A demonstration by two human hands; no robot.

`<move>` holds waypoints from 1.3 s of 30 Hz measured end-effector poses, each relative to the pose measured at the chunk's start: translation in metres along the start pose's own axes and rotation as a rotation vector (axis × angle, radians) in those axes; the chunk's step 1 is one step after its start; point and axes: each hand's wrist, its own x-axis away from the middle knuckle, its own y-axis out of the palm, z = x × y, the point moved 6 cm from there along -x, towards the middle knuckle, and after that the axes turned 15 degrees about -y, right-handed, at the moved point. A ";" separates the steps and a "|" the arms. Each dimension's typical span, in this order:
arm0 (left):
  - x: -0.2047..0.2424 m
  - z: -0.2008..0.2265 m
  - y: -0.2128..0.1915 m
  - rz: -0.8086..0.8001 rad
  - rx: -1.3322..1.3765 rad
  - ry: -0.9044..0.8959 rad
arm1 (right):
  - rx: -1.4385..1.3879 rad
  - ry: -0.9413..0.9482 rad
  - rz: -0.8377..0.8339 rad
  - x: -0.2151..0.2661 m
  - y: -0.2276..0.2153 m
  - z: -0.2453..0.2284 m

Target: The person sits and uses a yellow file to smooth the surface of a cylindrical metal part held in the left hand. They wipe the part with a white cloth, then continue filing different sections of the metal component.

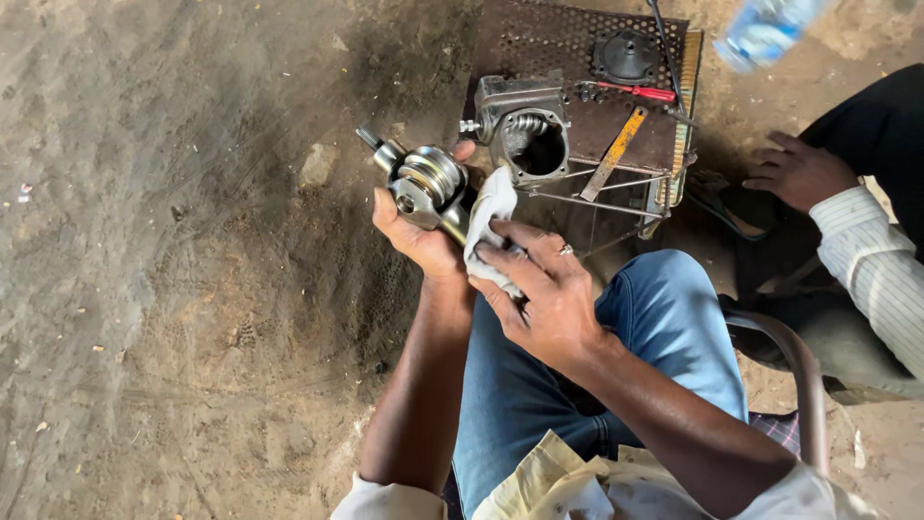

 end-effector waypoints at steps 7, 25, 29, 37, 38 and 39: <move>-0.007 -0.003 0.004 -0.024 0.046 -0.018 | -0.044 0.110 -0.009 -0.010 0.008 0.017; -0.002 -0.021 0.026 -0.052 0.055 -0.220 | -0.142 0.132 0.011 0.000 -0.018 0.013; 0.005 -0.017 0.019 -0.014 0.044 -0.192 | -0.059 0.156 0.043 0.007 -0.004 0.018; 0.005 -0.007 0.023 0.021 0.027 -0.073 | 0.066 0.143 -0.023 -0.006 0.004 0.017; 0.004 -0.006 0.025 -0.010 0.018 -0.075 | 0.074 0.124 -0.039 -0.005 0.002 0.015; 0.002 -0.009 0.026 -0.023 0.050 -0.106 | 0.088 0.106 -0.055 -0.002 -0.001 0.013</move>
